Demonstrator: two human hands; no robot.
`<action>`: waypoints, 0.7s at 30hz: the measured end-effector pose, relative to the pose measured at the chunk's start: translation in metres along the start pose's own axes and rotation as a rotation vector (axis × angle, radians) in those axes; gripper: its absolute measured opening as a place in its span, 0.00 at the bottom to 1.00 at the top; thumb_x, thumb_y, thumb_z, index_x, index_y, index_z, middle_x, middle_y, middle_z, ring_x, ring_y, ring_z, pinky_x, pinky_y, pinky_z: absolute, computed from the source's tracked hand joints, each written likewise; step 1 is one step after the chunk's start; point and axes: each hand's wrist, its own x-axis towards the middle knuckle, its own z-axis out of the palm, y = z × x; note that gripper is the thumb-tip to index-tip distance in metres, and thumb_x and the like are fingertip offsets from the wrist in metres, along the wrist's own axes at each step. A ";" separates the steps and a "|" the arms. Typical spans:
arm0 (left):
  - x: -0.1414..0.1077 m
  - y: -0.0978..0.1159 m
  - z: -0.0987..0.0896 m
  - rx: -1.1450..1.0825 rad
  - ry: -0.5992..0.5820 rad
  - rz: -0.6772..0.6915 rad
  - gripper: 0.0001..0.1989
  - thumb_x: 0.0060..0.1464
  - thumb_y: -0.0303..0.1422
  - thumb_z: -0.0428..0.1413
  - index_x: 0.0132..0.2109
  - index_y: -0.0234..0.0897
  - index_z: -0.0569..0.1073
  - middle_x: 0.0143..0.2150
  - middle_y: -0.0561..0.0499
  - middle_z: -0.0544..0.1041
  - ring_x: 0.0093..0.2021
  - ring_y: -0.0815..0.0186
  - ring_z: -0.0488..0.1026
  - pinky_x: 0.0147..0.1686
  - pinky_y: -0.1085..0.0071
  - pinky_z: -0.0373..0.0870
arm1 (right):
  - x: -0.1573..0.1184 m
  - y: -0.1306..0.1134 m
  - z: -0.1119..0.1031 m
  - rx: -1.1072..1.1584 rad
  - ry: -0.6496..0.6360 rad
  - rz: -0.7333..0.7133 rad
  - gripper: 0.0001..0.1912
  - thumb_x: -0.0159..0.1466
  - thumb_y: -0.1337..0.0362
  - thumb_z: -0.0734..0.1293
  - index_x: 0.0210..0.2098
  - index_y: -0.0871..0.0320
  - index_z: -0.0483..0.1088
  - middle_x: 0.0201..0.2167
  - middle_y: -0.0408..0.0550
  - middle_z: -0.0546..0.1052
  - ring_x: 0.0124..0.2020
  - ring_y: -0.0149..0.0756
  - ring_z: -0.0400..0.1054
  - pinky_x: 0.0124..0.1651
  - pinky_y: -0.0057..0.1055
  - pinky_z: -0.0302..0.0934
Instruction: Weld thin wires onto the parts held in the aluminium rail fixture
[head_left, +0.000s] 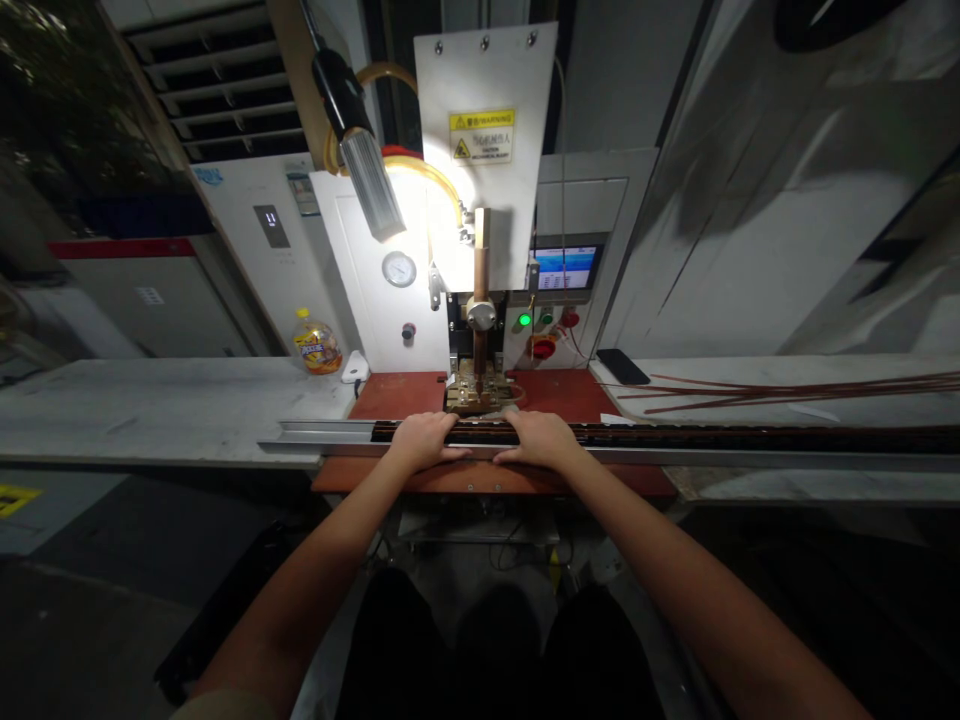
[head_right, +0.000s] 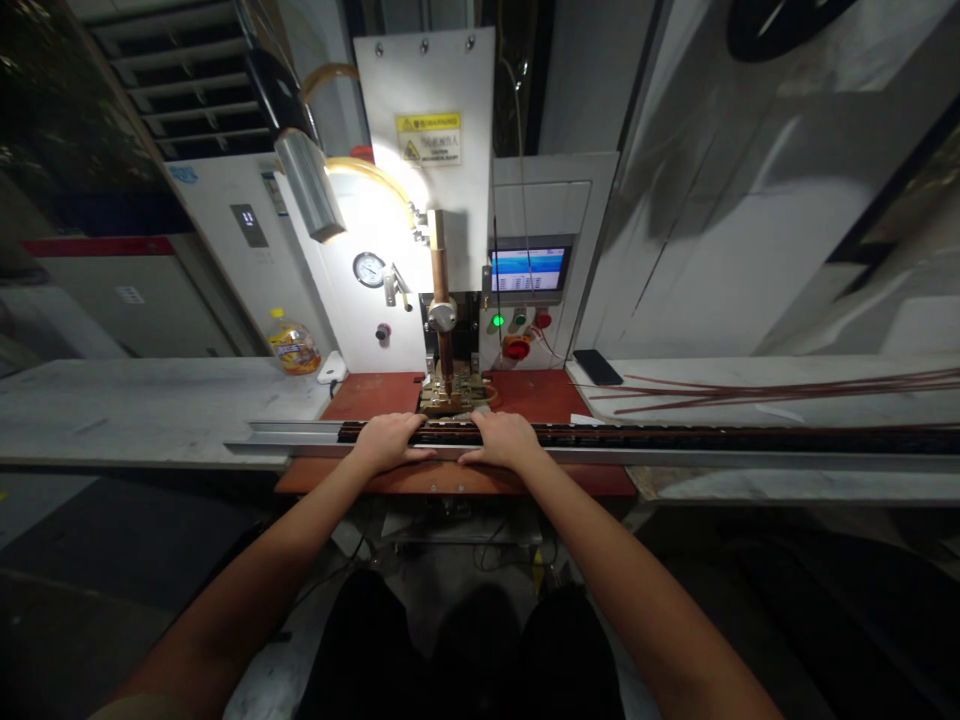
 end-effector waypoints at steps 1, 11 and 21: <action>0.000 0.001 0.001 0.000 0.009 -0.008 0.35 0.54 0.64 0.49 0.54 0.40 0.71 0.46 0.44 0.80 0.46 0.55 0.78 0.43 0.65 0.70 | 0.000 0.000 0.001 -0.003 -0.002 0.007 0.40 0.55 0.30 0.65 0.52 0.55 0.68 0.46 0.56 0.80 0.47 0.52 0.76 0.45 0.39 0.66; 0.001 0.003 0.005 -0.004 0.044 -0.014 0.35 0.54 0.64 0.50 0.52 0.39 0.72 0.44 0.44 0.80 0.44 0.54 0.78 0.40 0.63 0.69 | 0.001 0.002 0.005 -0.041 0.000 -0.030 0.41 0.60 0.28 0.56 0.51 0.57 0.69 0.45 0.60 0.79 0.46 0.52 0.76 0.45 0.40 0.66; 0.000 0.003 0.009 0.002 0.065 -0.023 0.34 0.53 0.64 0.51 0.51 0.39 0.72 0.43 0.44 0.79 0.42 0.55 0.77 0.39 0.65 0.68 | 0.000 0.002 0.010 -0.040 0.041 0.003 0.40 0.58 0.28 0.58 0.48 0.57 0.69 0.43 0.58 0.80 0.44 0.52 0.76 0.44 0.38 0.66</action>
